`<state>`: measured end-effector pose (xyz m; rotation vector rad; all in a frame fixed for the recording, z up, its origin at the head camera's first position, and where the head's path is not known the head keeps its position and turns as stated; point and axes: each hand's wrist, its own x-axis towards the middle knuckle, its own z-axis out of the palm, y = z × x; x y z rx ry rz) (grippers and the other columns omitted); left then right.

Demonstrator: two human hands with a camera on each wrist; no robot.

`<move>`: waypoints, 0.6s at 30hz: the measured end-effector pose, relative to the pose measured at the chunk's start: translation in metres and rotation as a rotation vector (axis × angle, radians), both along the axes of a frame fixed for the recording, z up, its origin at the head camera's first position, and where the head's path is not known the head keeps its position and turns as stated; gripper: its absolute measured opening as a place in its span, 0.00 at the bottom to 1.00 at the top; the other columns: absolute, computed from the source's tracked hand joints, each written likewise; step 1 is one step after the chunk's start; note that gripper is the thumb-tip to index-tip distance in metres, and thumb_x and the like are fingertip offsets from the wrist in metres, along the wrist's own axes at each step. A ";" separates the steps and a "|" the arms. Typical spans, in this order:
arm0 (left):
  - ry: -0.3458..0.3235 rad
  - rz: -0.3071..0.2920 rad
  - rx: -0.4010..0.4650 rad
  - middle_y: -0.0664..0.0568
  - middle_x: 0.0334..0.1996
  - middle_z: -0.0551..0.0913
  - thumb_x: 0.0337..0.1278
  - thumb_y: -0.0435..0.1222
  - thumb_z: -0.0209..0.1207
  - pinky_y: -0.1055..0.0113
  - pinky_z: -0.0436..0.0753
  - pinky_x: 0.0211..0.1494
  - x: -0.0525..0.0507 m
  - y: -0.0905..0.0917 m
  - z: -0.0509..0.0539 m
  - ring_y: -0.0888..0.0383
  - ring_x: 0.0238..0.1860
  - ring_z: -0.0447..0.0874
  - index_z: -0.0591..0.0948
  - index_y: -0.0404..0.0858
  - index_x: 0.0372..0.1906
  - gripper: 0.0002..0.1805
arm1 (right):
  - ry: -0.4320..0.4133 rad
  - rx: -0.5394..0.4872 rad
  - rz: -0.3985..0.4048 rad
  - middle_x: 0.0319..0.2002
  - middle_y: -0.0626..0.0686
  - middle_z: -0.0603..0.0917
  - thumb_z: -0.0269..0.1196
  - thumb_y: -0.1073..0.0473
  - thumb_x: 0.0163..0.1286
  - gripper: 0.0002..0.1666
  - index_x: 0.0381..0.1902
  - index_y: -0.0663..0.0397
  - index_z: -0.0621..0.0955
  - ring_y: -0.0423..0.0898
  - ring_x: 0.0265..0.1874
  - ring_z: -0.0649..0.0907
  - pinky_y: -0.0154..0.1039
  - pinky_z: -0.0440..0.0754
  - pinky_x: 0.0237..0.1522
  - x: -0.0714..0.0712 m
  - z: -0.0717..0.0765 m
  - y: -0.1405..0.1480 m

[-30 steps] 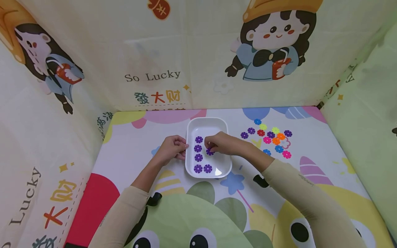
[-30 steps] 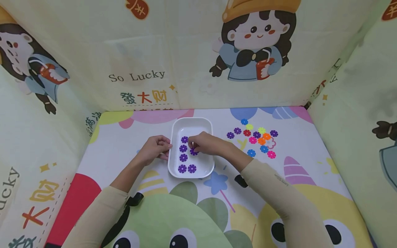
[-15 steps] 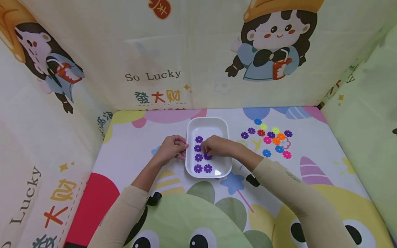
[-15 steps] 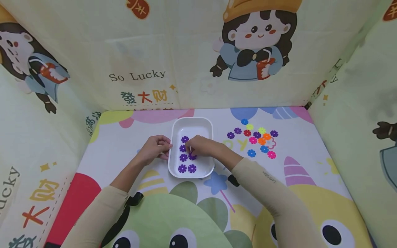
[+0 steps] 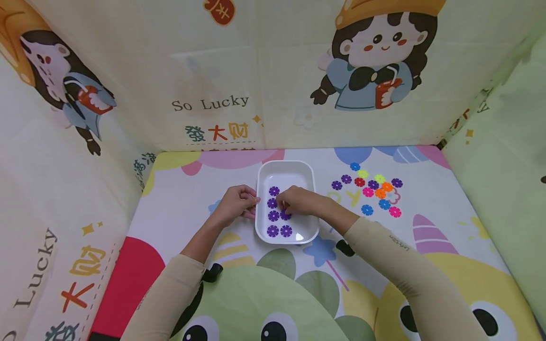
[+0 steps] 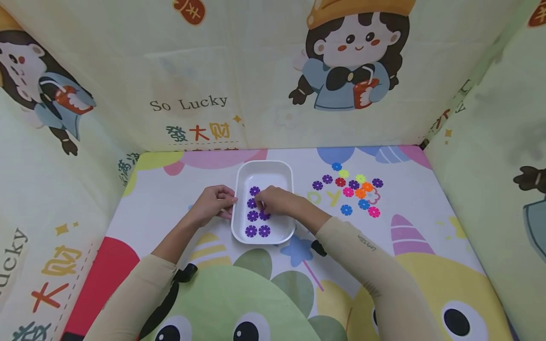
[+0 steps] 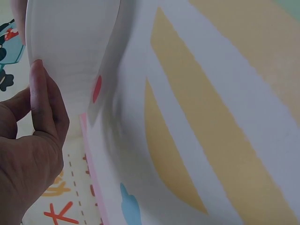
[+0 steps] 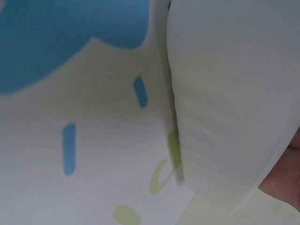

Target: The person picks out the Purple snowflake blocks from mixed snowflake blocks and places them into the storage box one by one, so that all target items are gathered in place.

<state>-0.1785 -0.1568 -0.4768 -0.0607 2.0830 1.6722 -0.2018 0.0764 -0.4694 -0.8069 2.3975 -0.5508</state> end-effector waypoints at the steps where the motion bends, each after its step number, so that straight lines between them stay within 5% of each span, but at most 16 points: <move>1: 0.001 -0.001 0.001 0.46 0.29 0.82 0.70 0.31 0.63 0.62 0.92 0.29 0.000 0.000 0.000 0.58 0.23 0.85 0.77 0.27 0.51 0.13 | 0.001 0.005 0.000 0.32 0.47 0.85 0.68 0.65 0.71 0.04 0.37 0.49 0.85 0.43 0.34 0.83 0.32 0.89 0.41 0.000 0.000 0.000; 18: -0.002 -0.001 0.010 0.45 0.30 0.82 0.69 0.30 0.63 0.61 0.92 0.29 -0.001 0.000 -0.002 0.57 0.23 0.85 0.77 0.27 0.51 0.12 | 0.019 0.028 0.016 0.31 0.46 0.84 0.70 0.65 0.69 0.05 0.36 0.50 0.85 0.42 0.34 0.83 0.32 0.88 0.42 0.000 -0.001 0.000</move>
